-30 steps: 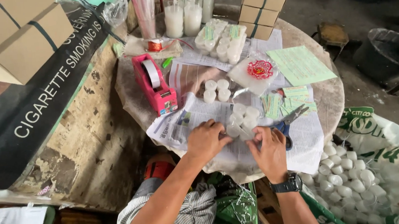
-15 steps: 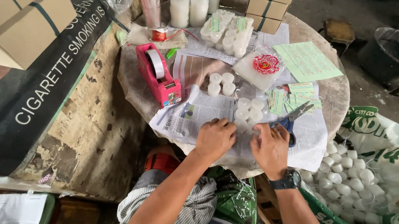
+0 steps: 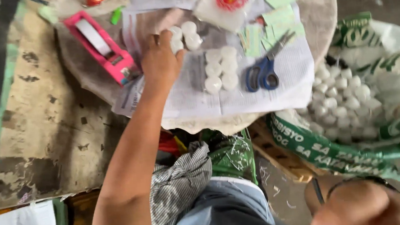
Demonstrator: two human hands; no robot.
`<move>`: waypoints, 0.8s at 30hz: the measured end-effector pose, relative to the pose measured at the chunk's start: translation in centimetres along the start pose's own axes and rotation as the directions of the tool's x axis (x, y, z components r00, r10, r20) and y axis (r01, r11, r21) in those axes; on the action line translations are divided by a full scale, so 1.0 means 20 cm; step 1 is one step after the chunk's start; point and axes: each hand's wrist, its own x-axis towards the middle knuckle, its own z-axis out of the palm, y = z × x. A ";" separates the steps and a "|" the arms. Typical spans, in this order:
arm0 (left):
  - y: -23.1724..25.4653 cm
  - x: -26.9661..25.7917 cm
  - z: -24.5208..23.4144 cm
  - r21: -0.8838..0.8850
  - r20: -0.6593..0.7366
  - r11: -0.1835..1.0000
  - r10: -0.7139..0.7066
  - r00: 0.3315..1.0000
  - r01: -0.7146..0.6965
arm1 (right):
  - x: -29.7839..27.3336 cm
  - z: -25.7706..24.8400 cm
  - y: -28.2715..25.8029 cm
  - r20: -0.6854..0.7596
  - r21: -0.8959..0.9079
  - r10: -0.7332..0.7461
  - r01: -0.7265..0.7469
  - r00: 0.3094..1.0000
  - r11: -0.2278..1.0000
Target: The person trims excess material from small white candles using shears and then places the candles into clear plastic bags, adding a small label to one of the bags.
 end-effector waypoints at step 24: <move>0.33 -0.52 -0.31 -0.290 -0.096 0.865 0.399 0.912 -0.409 | -0.11 -0.11 -0.07 0.436 0.802 -0.178 -0.291 0.882 0.521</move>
